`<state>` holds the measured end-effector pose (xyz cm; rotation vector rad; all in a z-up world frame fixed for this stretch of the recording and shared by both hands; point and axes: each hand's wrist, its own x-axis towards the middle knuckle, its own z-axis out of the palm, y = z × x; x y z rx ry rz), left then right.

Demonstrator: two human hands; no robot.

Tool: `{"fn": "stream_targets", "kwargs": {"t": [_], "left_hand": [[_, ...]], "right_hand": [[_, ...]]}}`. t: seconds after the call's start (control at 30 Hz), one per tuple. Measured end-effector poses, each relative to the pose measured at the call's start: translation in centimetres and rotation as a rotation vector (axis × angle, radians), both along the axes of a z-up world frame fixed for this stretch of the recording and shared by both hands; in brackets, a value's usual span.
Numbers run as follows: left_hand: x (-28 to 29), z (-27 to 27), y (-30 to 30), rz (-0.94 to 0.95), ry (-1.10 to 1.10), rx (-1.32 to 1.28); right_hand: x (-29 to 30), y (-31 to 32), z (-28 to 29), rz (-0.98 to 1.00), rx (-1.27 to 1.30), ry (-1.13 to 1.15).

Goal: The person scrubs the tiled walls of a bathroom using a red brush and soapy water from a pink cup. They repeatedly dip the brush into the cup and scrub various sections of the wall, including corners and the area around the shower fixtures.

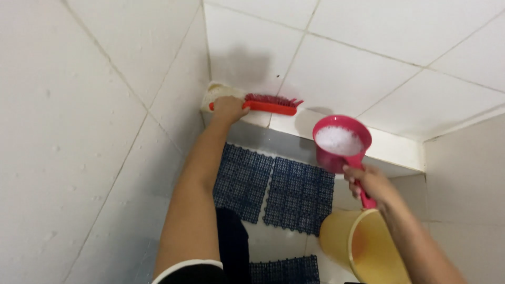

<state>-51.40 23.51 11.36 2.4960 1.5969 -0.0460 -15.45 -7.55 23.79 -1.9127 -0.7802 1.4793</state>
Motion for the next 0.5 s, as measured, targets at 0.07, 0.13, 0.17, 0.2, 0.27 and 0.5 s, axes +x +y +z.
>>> {"fn": "stream_targets", "kwargs": {"t": [0.07,0.13,0.17,0.2,0.27,0.5], "left_hand": [[1.0,0.0,-1.1,-0.048,-0.002,-0.009],[2.9,2.5,-1.4,-0.1,-0.002,0.005],[4.2,4.4,-1.8,-0.147,-0.041,0.017],[5.5,5.9,-2.7,-0.195,-0.079,0.02],[7.5,8.7,-1.3,-0.178,-0.097,0.071],[0.9,19.7,-0.5,0.076,-0.488,0.38]], "right_hand": [[-1.7,3.1,2.9,0.024,-0.03,0.026],[-2.9,6.5,5.3,0.045,-0.039,0.054],[-3.2,8.1,6.1,0.021,-0.062,0.087],[-3.7,9.2,6.6,-0.004,-0.094,0.123],[-4.8,10.3,9.6,-0.057,-0.078,0.137],[-2.1,8.4,16.2,-0.113,0.177,0.365]]}}
